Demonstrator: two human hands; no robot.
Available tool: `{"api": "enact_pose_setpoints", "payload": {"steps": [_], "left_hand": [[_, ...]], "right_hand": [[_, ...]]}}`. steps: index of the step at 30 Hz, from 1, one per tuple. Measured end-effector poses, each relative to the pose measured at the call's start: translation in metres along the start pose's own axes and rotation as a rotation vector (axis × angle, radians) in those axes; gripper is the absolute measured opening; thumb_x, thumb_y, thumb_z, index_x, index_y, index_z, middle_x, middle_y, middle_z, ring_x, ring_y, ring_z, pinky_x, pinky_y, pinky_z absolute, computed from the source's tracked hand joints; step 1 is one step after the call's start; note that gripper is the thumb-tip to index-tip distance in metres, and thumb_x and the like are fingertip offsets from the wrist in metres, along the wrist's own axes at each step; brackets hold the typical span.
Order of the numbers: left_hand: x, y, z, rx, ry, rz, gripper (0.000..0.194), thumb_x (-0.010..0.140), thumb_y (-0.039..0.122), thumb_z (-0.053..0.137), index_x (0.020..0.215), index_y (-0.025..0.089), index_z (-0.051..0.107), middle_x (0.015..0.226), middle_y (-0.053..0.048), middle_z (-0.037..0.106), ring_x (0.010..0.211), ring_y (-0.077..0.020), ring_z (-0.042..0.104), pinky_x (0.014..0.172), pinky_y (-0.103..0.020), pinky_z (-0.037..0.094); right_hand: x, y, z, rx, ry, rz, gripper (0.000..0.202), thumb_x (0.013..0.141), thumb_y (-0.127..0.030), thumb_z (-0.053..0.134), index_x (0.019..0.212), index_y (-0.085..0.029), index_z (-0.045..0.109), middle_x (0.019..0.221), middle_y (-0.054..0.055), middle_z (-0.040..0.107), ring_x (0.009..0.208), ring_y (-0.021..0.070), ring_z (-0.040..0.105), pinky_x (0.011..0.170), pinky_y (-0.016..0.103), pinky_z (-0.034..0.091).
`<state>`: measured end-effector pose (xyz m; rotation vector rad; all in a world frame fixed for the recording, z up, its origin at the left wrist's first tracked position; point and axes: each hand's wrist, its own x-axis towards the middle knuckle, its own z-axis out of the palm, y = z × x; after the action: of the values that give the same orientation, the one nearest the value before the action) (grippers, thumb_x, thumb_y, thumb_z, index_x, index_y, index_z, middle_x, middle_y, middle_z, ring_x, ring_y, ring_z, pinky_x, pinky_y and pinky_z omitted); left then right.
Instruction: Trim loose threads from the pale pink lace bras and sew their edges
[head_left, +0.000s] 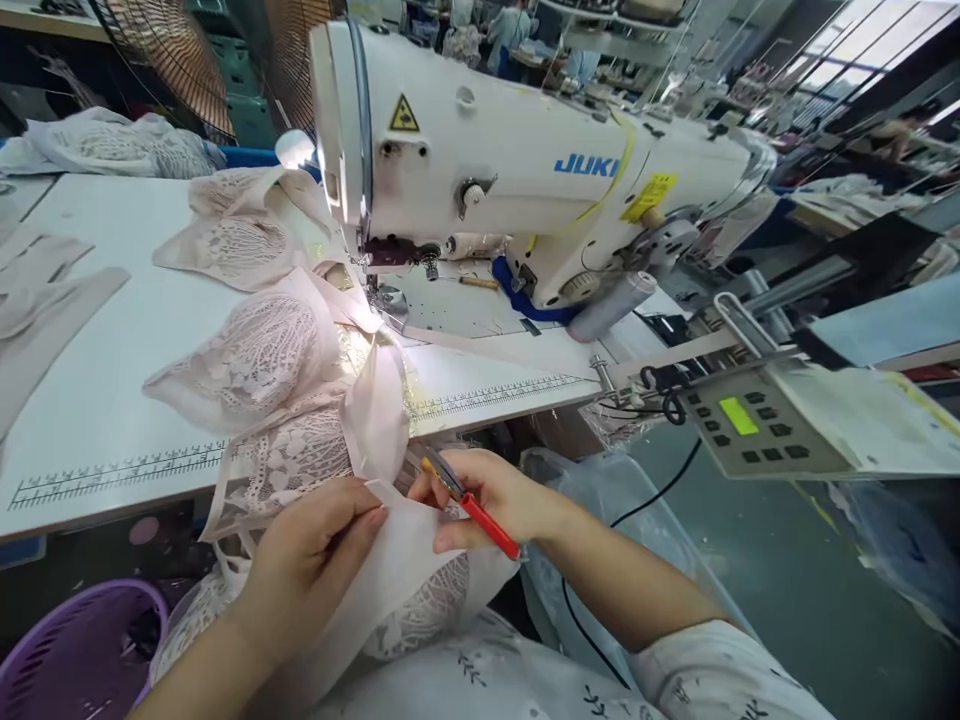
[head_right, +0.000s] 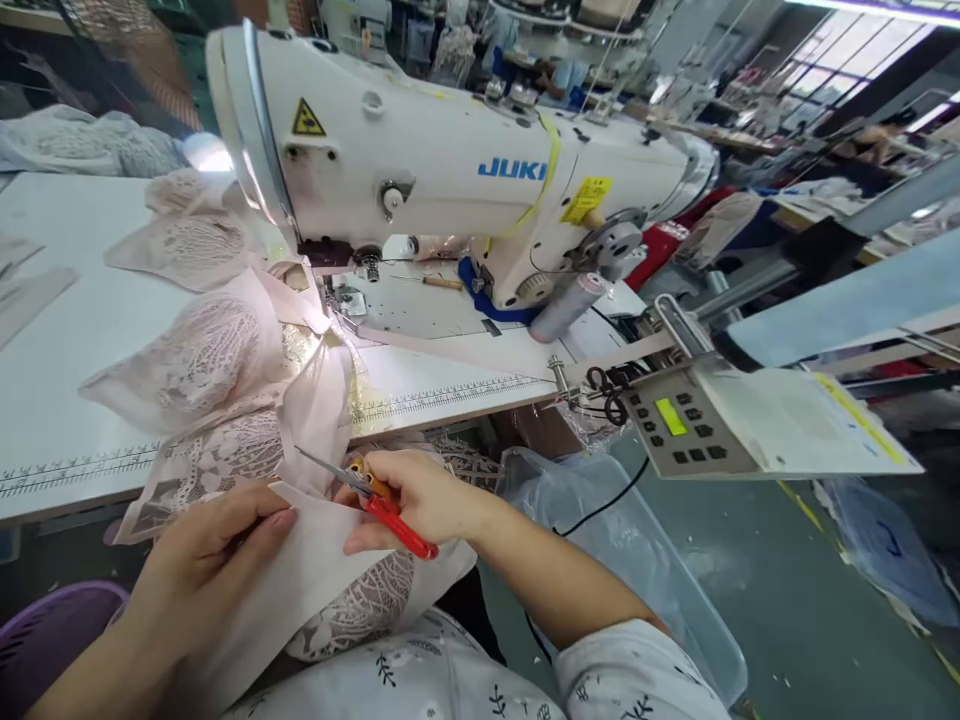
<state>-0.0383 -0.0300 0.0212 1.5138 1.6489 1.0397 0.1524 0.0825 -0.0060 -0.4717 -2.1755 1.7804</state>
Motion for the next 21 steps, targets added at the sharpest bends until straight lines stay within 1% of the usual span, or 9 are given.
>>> {"api": "enact_pose_setpoints", "payload": {"steps": [2,4,6,8,12,14,16,19,21], "left_hand": [[-0.002,0.000,0.005,0.035,0.033,-0.045,0.015,0.078,0.029,0.056,0.067,0.026,0.065,0.062,0.000,0.064,0.056,-0.0168,0.055,0.063,-0.027,0.044],[-0.004,-0.001,0.010,0.055,0.061,-0.098,0.008,0.075,0.029,0.060,0.069,0.026,0.065,0.063,0.001,0.065,0.059,-0.0181,0.057,0.064,-0.027,0.044],[-0.006,-0.001,0.014,0.076,0.118,-0.153,0.006,0.074,0.030,0.061,0.072,0.026,0.064,0.066,0.001,0.066,0.063,-0.0192,0.059,0.067,-0.028,0.045],[-0.009,0.000,0.018,0.094,0.189,-0.212,0.007,0.075,0.032,0.060,0.075,0.026,0.062,0.071,0.000,0.066,0.067,-0.0190,0.060,0.069,-0.029,0.044],[-0.011,0.002,0.025,0.045,0.228,-0.314,0.013,0.075,0.035,0.061,0.077,0.024,0.054,0.068,0.001,0.062,0.060,-0.0158,0.056,0.061,-0.028,0.044],[-0.010,0.001,0.027,-0.039,0.271,-0.343,0.018,0.074,0.037,0.062,0.078,0.024,0.050,0.067,0.002,0.059,0.059,-0.0145,0.056,0.060,-0.027,0.046],[-0.010,-0.002,0.027,-0.149,0.301,-0.342,0.024,0.071,0.036,0.065,0.083,0.024,0.048,0.071,0.002,0.060,0.063,-0.0145,0.058,0.063,-0.026,0.048],[-0.010,-0.006,0.024,-0.263,0.247,-0.336,0.031,0.069,0.032,0.069,0.093,0.023,0.050,0.073,0.002,0.063,0.069,-0.0149,0.061,0.064,-0.025,0.049],[-0.010,-0.006,0.021,-0.295,0.193,-0.359,0.025,0.071,0.031,0.069,0.091,0.022,0.056,0.071,0.003,0.063,0.068,-0.0145,0.059,0.064,-0.024,0.048]], "right_hand": [[-0.008,0.006,0.012,-0.009,0.132,0.064,0.033,0.070,-0.041,0.071,0.071,-0.019,0.046,0.073,0.000,0.057,0.063,0.0117,0.052,0.059,0.025,0.044],[-0.014,0.011,0.020,-0.002,0.245,0.088,0.032,0.072,-0.040,0.068,0.070,-0.020,0.044,0.071,-0.001,0.053,0.061,0.0111,0.048,0.057,0.024,0.043],[-0.018,0.013,0.024,0.002,0.324,0.077,0.031,0.073,-0.038,0.067,0.071,-0.020,0.042,0.072,-0.001,0.052,0.061,0.0113,0.047,0.056,0.024,0.042],[-0.020,0.016,0.026,-0.019,0.379,0.058,0.031,0.074,-0.037,0.066,0.070,-0.021,0.041,0.072,0.000,0.052,0.062,0.0117,0.046,0.057,0.025,0.042],[-0.023,0.019,0.027,-0.084,0.442,0.014,0.027,0.076,-0.035,0.065,0.072,-0.021,0.041,0.074,0.000,0.051,0.066,0.0137,0.048,0.061,0.028,0.043],[-0.025,0.021,0.029,-0.089,0.450,-0.011,0.027,0.077,-0.033,0.065,0.073,-0.021,0.042,0.075,0.001,0.052,0.067,0.0143,0.049,0.062,0.029,0.043],[-0.026,0.021,0.031,-0.061,0.445,-0.017,0.026,0.077,-0.032,0.066,0.072,-0.021,0.042,0.076,0.001,0.052,0.066,0.0137,0.048,0.061,0.028,0.043],[-0.027,0.019,0.033,0.025,0.448,-0.007,0.024,0.078,-0.031,0.065,0.072,-0.021,0.044,0.075,0.000,0.050,0.064,0.0130,0.047,0.058,0.027,0.042],[-0.027,0.016,0.035,0.077,0.462,-0.028,0.024,0.079,-0.030,0.065,0.072,-0.021,0.043,0.076,0.001,0.051,0.066,0.0136,0.049,0.059,0.028,0.043]]}}
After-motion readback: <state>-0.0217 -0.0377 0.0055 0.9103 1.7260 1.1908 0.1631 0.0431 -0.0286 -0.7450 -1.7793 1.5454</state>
